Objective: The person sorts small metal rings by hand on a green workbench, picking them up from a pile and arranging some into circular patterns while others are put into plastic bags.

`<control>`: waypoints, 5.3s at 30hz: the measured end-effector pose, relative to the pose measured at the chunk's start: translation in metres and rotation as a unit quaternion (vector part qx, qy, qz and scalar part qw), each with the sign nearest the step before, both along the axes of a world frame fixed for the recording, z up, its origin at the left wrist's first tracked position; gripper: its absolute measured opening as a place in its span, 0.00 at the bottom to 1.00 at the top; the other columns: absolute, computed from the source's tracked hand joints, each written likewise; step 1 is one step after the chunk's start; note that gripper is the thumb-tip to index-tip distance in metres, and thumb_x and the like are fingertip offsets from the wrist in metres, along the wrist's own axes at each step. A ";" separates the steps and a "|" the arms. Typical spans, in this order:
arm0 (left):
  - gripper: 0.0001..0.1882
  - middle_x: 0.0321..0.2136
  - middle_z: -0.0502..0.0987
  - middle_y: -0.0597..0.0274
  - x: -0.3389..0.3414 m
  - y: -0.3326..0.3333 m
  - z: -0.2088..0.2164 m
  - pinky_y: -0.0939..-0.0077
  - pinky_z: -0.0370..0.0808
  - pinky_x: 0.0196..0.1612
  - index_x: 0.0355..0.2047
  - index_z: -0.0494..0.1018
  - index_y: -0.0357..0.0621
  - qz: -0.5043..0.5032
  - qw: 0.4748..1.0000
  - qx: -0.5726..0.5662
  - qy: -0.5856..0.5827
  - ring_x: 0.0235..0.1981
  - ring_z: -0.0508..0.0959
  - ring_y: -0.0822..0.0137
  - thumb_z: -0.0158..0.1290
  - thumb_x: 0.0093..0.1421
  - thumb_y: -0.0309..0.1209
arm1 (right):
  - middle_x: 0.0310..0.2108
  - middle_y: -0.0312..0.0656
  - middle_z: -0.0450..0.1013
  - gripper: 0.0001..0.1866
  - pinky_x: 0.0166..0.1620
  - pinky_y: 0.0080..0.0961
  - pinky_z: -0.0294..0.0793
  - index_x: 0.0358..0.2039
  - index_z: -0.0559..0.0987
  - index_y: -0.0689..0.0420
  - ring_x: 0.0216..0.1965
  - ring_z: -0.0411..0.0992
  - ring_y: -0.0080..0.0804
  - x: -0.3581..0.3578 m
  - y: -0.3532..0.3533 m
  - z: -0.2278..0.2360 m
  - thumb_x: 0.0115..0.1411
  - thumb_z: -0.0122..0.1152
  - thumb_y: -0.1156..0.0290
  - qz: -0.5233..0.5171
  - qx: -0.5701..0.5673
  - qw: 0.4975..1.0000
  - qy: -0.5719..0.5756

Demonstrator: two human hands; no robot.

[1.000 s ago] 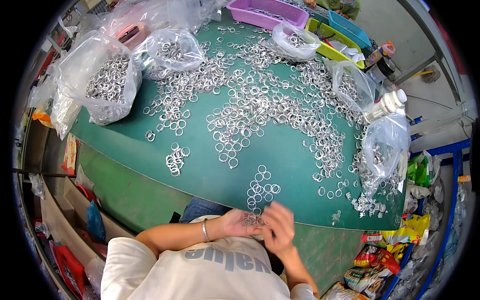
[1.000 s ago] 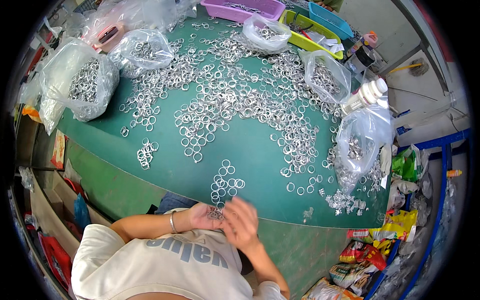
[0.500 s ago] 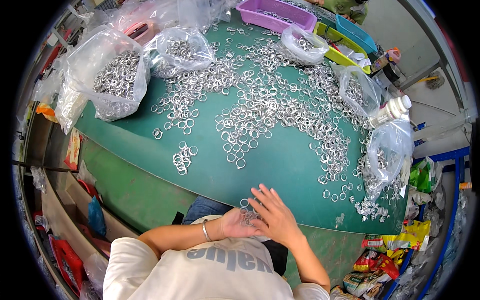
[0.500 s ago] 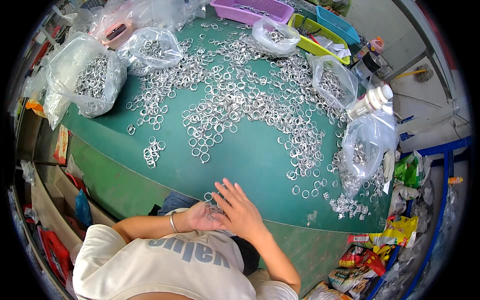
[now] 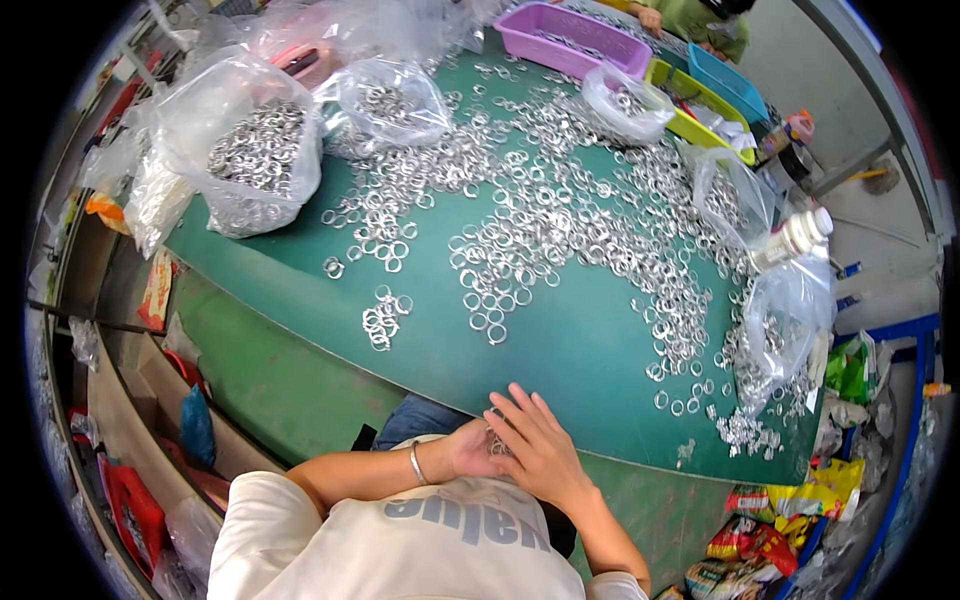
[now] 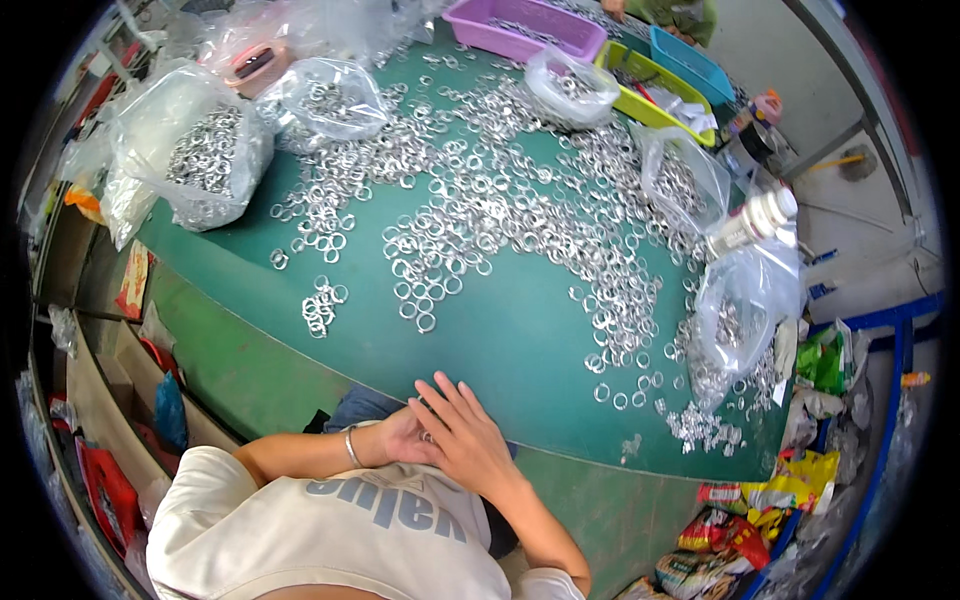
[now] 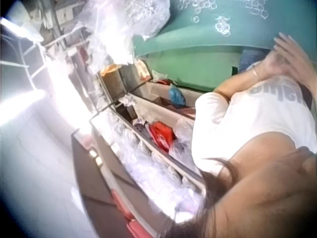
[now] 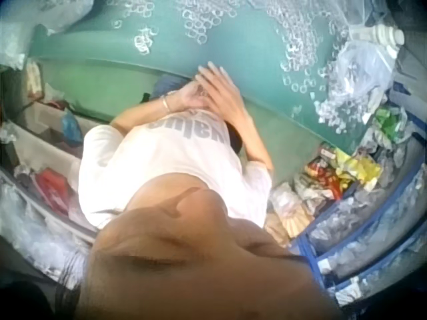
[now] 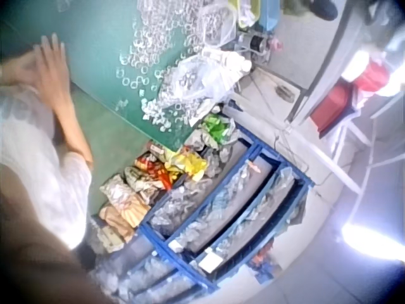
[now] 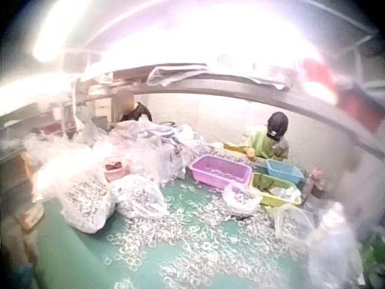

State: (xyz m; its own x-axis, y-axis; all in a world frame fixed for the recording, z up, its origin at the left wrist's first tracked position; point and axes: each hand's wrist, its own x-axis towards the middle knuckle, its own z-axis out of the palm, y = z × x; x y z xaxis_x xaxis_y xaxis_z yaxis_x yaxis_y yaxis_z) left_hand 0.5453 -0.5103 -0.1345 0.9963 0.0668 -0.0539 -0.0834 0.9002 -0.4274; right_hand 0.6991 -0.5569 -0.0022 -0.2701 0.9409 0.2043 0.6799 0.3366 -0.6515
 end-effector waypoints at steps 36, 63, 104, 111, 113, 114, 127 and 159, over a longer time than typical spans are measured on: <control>0.19 0.50 0.70 0.45 -0.004 0.411 0.192 0.41 0.64 0.58 0.50 0.66 0.34 0.609 0.617 0.177 0.467 0.52 0.72 0.46 0.35 0.64 0.31 | 0.22 0.45 0.75 0.07 0.32 0.24 0.70 0.32 0.79 0.67 0.25 0.72 0.33 0.026 -0.005 -0.024 0.58 0.51 0.83 -0.248 0.139 0.942 0.179; 0.26 0.54 0.65 0.55 0.075 0.204 0.112 0.56 0.64 0.60 0.49 0.69 0.40 0.114 -0.046 0.973 0.195 0.58 0.62 0.47 0.55 0.46 0.19 | 0.60 0.45 0.61 0.28 0.62 0.54 0.51 0.56 0.70 0.55 0.66 0.51 0.51 0.103 0.107 -0.015 0.55 0.64 0.64 -0.120 0.053 0.960 -0.246; 0.19 0.57 0.64 0.47 0.004 0.126 0.124 0.50 0.59 0.63 0.50 0.70 0.38 0.107 0.089 0.947 0.289 0.61 0.61 0.45 0.53 0.57 0.25 | 0.39 0.40 0.69 0.08 0.54 0.44 0.57 0.31 0.76 0.58 0.46 0.67 0.38 0.075 0.137 0.001 0.49 0.64 0.76 -0.172 0.144 0.941 -0.253; 0.19 0.56 0.64 0.47 0.011 0.122 0.125 0.50 0.60 0.63 0.49 0.71 0.38 0.135 0.082 0.943 0.294 0.61 0.62 0.45 0.54 0.56 0.24 | 0.39 0.40 0.70 0.10 0.52 0.44 0.57 0.33 0.77 0.58 0.46 0.66 0.40 0.077 0.141 0.000 0.50 0.65 0.71 -0.216 0.153 0.953 -0.146; 0.18 0.57 0.64 0.47 0.012 0.120 0.126 0.50 0.60 0.63 0.49 0.71 0.39 0.130 0.091 0.943 0.292 0.61 0.61 0.45 0.54 0.57 0.24 | 0.39 0.39 0.71 0.10 0.53 0.44 0.57 0.32 0.78 0.58 0.46 0.66 0.40 0.078 0.147 -0.008 0.50 0.67 0.69 -0.188 0.161 0.951 -0.187; 0.18 0.57 0.64 0.48 0.015 0.118 0.127 0.50 0.59 0.64 0.49 0.71 0.39 0.127 0.101 0.943 0.291 0.62 0.61 0.45 0.54 0.57 0.24 | 0.39 0.39 0.71 0.10 0.53 0.45 0.57 0.32 0.79 0.59 0.46 0.66 0.40 0.080 0.147 -0.007 0.50 0.66 0.69 -0.186 0.149 0.953 -0.186; 0.18 0.57 0.64 0.49 0.011 0.117 0.135 0.48 0.57 0.64 0.48 0.72 0.40 0.130 0.123 0.938 0.297 0.63 0.60 0.44 0.55 0.56 0.20 | 0.32 0.41 0.72 0.18 0.44 0.37 0.65 0.40 0.77 0.60 0.37 0.68 0.39 0.082 0.131 -0.002 0.45 0.55 0.81 -0.174 0.159 0.950 -0.205; 0.22 0.62 0.61 0.52 0.028 0.117 0.118 0.45 0.57 0.64 0.52 0.70 0.43 0.070 0.006 0.970 0.234 0.64 0.57 0.46 0.54 0.56 0.24 | 0.47 0.46 0.70 0.15 0.53 0.38 0.62 0.44 0.77 0.58 0.50 0.66 0.44 0.119 0.067 0.031 0.53 0.62 0.76 -0.270 0.037 0.960 -0.060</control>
